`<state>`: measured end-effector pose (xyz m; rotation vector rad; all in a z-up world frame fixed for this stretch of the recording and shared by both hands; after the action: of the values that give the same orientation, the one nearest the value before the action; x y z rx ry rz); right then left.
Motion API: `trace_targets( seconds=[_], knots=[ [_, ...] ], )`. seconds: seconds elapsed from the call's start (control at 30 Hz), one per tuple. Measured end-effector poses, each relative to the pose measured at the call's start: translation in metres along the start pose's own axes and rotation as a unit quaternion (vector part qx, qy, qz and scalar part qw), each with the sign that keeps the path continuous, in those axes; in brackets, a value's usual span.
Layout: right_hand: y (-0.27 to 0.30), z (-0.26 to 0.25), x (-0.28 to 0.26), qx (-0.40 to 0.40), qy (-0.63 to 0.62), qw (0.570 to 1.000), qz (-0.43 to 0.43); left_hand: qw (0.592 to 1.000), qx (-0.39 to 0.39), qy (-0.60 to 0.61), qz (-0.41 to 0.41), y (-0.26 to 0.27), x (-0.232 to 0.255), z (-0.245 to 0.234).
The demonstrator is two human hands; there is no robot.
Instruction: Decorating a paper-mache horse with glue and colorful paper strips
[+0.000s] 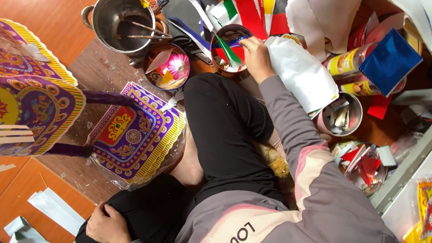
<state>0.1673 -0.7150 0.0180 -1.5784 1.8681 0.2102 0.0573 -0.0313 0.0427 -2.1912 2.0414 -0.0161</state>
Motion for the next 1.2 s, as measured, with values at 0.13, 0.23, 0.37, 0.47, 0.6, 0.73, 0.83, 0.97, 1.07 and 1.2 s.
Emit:
trace_targets(
  seconds=[0.13, 0.23, 0.37, 0.47, 0.6, 0.73, 0.83, 0.97, 1.07, 1.2],
  knots=[
    [-0.026, 0.039, 0.028, -0.069, 0.046, 0.996, 0.031, 1.000, 0.003, 0.010, -0.002, -0.002, 0.001, -0.002],
    [-0.027, 0.064, 0.028, -0.241, 0.163, 0.954, 0.067, 1.000, -0.007, 0.018, -0.017, -0.003, -0.003, 0.002],
    [-0.024, 0.076, 0.024, -0.282, 0.255, 0.925, -0.002, 1.000, 0.003, 0.004, -0.009, -0.005, 0.000, 0.000],
    [-0.013, 0.076, 0.015, -0.338, 0.266, 0.903, 0.001, 1.000, 0.010, 0.000, -0.005, -0.004, -0.002, 0.001],
    [0.002, 0.070, 0.006, -0.386, 0.258, 0.886, -0.005, 1.000, 0.000, 0.003, -0.013, -0.004, -0.003, 0.003],
    [0.010, 0.075, 0.025, -0.426, 0.235, 0.873, 0.041, 1.000, 0.007, 0.005, -0.010, -0.003, -0.002, 0.001],
    [-0.008, 0.067, 0.028, -0.341, 0.108, 0.931, 0.069, 1.000, 0.006, 0.001, -0.015, -0.004, -0.001, -0.001],
    [-0.034, 0.079, 0.033, -0.264, 0.209, 0.940, 0.055, 1.000, -0.003, -0.002, -0.013, -0.006, 0.002, -0.003],
    [-0.050, 0.092, 0.025, -0.219, 0.151, 0.963, 0.038, 1.000, -0.007, -0.006, -0.021, -0.008, 0.003, -0.002],
    [-0.053, 0.124, 0.050, -0.196, 0.058, 0.972, 0.115, 1.000, -0.003, -0.012, -0.024, -0.009, 0.001, 0.000]
  ],
)
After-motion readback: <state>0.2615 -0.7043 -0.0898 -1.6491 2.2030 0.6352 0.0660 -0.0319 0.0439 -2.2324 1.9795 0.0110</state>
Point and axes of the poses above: each hand's wrist, its own y-axis away from the middle knuckle, its own z-axis out of the palm, x = y × z, the point moved 10 cm from there along -y, towards the middle knuckle, and after that the axes turned 8 degrees about -x, right-handed, at the moved point
